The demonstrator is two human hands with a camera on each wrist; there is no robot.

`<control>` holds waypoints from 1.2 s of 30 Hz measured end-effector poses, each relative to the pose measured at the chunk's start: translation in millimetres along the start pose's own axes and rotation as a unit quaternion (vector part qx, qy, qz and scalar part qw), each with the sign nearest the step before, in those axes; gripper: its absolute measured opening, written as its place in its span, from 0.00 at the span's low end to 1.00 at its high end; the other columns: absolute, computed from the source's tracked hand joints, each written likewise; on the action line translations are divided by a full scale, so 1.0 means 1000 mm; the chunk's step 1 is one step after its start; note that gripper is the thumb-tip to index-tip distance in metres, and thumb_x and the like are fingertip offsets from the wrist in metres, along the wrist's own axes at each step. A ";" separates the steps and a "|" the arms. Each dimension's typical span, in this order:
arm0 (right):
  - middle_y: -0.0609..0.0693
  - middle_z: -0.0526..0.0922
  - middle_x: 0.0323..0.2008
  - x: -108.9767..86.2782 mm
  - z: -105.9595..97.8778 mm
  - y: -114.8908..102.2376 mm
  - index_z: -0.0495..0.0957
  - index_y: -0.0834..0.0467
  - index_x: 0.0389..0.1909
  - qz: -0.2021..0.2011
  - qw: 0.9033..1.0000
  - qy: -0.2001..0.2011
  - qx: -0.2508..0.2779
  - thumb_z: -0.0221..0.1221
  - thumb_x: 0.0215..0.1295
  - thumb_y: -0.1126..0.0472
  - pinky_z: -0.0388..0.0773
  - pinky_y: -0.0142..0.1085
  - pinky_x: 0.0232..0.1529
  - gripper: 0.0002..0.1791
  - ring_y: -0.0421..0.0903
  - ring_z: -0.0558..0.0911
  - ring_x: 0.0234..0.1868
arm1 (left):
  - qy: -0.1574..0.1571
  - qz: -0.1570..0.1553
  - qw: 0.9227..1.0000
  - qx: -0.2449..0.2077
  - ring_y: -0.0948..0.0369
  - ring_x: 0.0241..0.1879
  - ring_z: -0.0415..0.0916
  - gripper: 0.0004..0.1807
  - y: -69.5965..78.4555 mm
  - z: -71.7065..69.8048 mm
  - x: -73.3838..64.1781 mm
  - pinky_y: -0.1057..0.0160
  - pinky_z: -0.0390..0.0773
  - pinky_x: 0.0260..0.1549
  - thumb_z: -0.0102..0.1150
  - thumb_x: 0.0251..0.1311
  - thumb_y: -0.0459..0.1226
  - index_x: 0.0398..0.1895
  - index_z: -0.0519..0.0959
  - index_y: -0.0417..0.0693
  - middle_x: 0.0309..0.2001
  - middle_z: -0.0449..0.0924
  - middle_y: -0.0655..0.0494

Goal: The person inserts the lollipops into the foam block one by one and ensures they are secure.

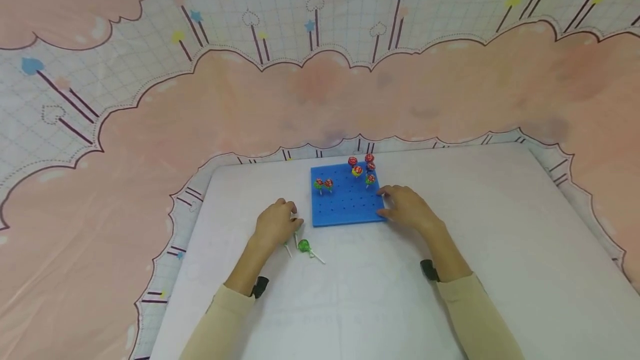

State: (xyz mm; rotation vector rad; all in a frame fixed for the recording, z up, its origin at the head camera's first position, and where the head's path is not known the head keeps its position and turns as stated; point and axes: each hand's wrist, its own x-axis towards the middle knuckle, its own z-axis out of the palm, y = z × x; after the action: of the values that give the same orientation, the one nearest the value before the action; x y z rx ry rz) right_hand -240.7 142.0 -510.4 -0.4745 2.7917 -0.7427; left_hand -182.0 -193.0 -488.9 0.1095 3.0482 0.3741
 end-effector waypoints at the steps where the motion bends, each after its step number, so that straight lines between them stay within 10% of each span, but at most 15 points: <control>1: 0.62 0.79 0.66 0.000 0.000 0.000 0.77 0.58 0.67 0.000 1.000 0.000 0.000 0.70 0.68 0.52 0.70 0.61 0.70 0.30 0.63 0.73 0.71 | -0.002 0.003 1.000 0.003 0.56 0.31 0.76 0.16 -0.001 0.002 0.000 0.53 0.81 0.34 0.72 0.64 0.44 0.45 0.86 0.40 0.36 0.80 0.49; 36: 0.62 0.79 0.65 0.001 0.000 0.000 0.78 0.58 0.67 0.000 1.000 -0.003 0.006 0.70 0.68 0.52 0.69 0.60 0.70 0.29 0.63 0.73 0.70 | 0.033 -0.002 0.995 -0.095 0.55 0.36 0.77 0.11 -0.010 0.004 -0.005 0.55 0.81 0.38 0.71 0.63 0.33 0.46 0.84 0.40 0.38 0.81 0.48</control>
State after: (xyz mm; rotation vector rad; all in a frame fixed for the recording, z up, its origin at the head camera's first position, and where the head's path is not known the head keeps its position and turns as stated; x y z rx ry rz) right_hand -240.9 141.2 -510.6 -0.4749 2.7802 -0.7552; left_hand -177.6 -201.9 -494.8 0.0810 3.0569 0.6762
